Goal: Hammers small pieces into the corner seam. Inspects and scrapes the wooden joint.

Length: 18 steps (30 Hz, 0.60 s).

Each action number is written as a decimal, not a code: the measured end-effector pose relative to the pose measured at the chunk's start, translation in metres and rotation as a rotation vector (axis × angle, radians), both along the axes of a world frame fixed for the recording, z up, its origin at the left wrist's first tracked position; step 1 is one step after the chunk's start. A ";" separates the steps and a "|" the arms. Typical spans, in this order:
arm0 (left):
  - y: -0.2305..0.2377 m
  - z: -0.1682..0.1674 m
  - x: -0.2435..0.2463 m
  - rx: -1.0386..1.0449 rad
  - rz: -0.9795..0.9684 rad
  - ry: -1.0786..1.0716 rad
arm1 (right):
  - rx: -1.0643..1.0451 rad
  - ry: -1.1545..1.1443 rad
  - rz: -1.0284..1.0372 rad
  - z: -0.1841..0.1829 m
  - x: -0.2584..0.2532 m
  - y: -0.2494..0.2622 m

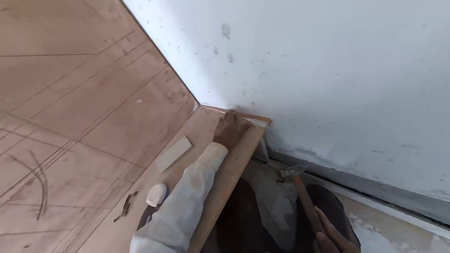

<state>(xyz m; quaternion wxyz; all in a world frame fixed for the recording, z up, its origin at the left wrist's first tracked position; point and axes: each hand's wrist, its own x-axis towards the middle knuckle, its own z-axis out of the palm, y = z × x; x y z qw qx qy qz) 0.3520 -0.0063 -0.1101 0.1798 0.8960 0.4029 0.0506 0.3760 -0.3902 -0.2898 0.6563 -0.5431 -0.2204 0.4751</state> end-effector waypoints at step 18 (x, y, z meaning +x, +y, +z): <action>-0.051 -0.018 -0.005 0.118 -0.383 -0.161 | -0.024 -0.015 -0.016 -0.006 0.001 0.010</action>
